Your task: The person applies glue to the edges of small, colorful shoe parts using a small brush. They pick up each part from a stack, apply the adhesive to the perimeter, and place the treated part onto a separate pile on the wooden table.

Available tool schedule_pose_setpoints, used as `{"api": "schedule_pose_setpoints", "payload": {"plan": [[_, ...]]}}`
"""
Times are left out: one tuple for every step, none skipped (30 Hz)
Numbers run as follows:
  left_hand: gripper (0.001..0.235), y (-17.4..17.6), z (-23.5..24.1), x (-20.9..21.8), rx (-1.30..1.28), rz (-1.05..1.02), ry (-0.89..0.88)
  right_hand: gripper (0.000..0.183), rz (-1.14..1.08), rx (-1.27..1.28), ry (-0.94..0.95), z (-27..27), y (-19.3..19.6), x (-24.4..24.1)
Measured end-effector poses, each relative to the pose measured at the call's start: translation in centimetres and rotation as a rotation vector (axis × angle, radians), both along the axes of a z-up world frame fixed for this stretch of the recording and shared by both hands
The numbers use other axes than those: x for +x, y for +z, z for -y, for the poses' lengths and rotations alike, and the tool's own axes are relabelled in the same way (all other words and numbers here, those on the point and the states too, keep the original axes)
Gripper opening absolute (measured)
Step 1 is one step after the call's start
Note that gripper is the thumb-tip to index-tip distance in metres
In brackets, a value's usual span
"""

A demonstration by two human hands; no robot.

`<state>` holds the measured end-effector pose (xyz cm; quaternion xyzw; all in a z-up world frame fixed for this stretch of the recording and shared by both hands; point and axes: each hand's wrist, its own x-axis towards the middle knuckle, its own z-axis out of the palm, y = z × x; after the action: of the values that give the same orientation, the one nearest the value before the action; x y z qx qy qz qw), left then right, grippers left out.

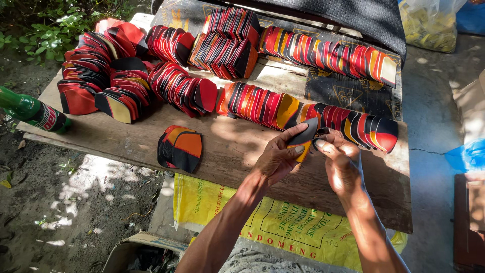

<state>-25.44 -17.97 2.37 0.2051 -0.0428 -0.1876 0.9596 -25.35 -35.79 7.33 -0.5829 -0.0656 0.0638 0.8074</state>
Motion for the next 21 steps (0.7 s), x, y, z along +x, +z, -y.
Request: {"api": "schedule_pose_setpoints", "payload": {"plan": [[0.062, -0.01, 0.01, 0.01, 0.006, -0.004, 0.002, 0.020, 0.012, -0.006, 0.007, 0.06, -0.01, -0.05], [0.062, -0.03, 0.01, 0.02, 0.011, -0.009, 0.004, 0.021, 0.023, -0.012, 0.013, 0.09, -0.03, -0.12], [0.062, -0.06, 0.03, 0.04, -0.011, -0.008, 0.008, 0.019, 0.056, -0.073, 0.013, 0.03, -0.12, -0.31], [0.062, -0.08, 0.06, 0.09, -0.034, -0.007, 0.012, 0.017, 0.089, -0.135, 0.012, -0.11, -0.23, -0.61], [0.062, -0.08, 0.07, 0.15, -0.057, -0.006, 0.018, 0.016, 0.123, -0.196, 0.013, -0.26, -0.30, -0.73], [0.062, -0.07, 0.06, 0.19, -0.055, -0.008, 0.017, 0.016, 0.106, -0.188, -0.002, -0.38, -0.32, -0.72], [0.062, -0.07, 0.09, 0.19, -0.052, -0.011, 0.014, 0.016, 0.088, -0.180, -0.019, -0.45, -0.36, -0.79], [0.062, -0.06, 0.13, 0.20, -0.050, -0.014, 0.011, 0.016, 0.071, -0.172, -0.036, -0.46, -0.38, -0.80], [0.063, -0.06, 0.11, 0.13, -0.038, -0.008, 0.007, 0.016, 0.089, -0.148, -0.046, -0.40, -0.40, -0.70], [0.063, -0.05, 0.06, 0.07, -0.026, -0.001, 0.004, 0.017, 0.108, -0.124, -0.057, -0.30, -0.40, -0.46], [0.063, -0.02, 0.05, 0.12, -0.014, 0.009, 0.000, 0.018, 0.129, -0.100, -0.067, -0.17, -0.39, -0.24], [0.064, 0.00, 0.10, 0.16, -0.014, 0.014, -0.002, 0.018, 0.097, -0.077, -0.065, -0.07, -0.41, -0.17], [0.065, 0.01, 0.12, 0.16, -0.014, 0.018, -0.001, 0.017, 0.064, -0.055, -0.061, -0.02, -0.41, -0.09], [0.066, -0.01, 0.14, 0.16, -0.014, 0.022, -0.001, 0.017, 0.031, -0.032, -0.057, -0.02, -0.40, -0.07], [0.067, -0.04, 0.15, 0.22, -0.028, 0.029, 0.004, 0.017, 0.083, -0.112, -0.054, -0.13, -0.40, -0.07], [0.067, -0.08, 0.20, 0.29, -0.043, 0.037, 0.009, 0.017, 0.134, -0.191, -0.051, -0.31, -0.40, -0.13], [0.068, -0.17, 0.24, 0.29, -0.057, 0.043, 0.013, 0.017, 0.184, -0.271, -0.050, -0.43, -0.44, -0.32], [0.068, -0.28, 0.23, 0.27, -0.061, 0.037, 0.015, 0.018, 0.152, -0.264, -0.035, -0.49, -0.48, -0.59], [0.069, -0.36, 0.22, 0.35, -0.066, 0.033, 0.015, 0.018, 0.121, -0.257, -0.023, -0.52, -0.54, -0.85], [0.069, -0.47, 0.23, 0.47, -0.070, 0.029, 0.016, 0.019, 0.090, -0.250, -0.010, -0.49, -0.61, -0.93], [0.069, -0.61, 0.28, 0.61, -0.079, 0.032, 0.007, 0.019, 0.133, -0.290, -0.034, -0.38, -0.69, -0.80]]}}
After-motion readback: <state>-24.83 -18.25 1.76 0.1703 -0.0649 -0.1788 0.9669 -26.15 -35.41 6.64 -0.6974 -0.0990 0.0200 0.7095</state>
